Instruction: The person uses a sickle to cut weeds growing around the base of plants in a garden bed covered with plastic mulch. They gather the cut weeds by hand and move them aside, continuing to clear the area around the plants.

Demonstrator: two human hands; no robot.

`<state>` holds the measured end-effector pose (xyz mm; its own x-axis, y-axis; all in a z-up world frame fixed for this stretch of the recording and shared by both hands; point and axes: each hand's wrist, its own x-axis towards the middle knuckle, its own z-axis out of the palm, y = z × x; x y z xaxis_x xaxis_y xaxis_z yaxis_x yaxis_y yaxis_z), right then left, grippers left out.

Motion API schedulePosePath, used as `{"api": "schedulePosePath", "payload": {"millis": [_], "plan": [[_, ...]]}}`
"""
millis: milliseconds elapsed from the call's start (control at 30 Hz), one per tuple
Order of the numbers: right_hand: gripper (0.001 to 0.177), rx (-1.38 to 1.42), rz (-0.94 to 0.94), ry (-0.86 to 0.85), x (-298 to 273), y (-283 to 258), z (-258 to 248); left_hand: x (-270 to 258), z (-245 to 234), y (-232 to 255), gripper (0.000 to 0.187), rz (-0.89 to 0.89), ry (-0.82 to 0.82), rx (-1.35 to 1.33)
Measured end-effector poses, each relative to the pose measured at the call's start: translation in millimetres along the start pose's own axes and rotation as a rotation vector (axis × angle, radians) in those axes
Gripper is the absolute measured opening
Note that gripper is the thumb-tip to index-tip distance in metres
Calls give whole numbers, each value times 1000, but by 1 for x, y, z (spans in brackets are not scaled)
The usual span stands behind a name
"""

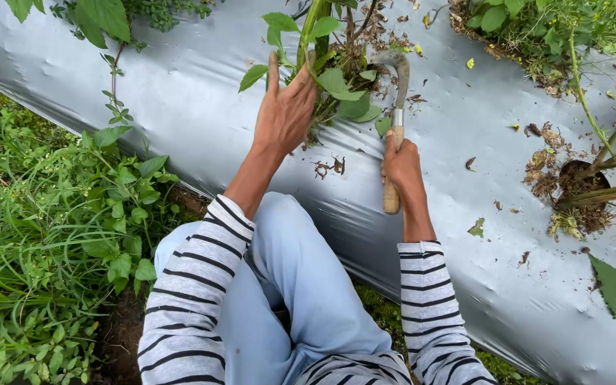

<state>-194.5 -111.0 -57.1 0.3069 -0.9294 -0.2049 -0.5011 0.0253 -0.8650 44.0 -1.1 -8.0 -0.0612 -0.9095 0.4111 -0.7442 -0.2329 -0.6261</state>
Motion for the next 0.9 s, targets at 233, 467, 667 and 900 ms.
{"api": "schedulePosePath", "payload": {"millis": [233,467,667,900], "plan": [[53,10,10,-4,-10,-6,16,-5,8,-3,48,-20,-45,-27],[46,-2,33,36,-19,2,24,-3,17,-15,48,-73,-18,-29],[50,-123,15,38,-27,9,23,-6,20,-10,49,-81,-29,-24],[51,-175,-4,5,-8,7,15,-2,28,-14,57,-110,-54,8]]}}
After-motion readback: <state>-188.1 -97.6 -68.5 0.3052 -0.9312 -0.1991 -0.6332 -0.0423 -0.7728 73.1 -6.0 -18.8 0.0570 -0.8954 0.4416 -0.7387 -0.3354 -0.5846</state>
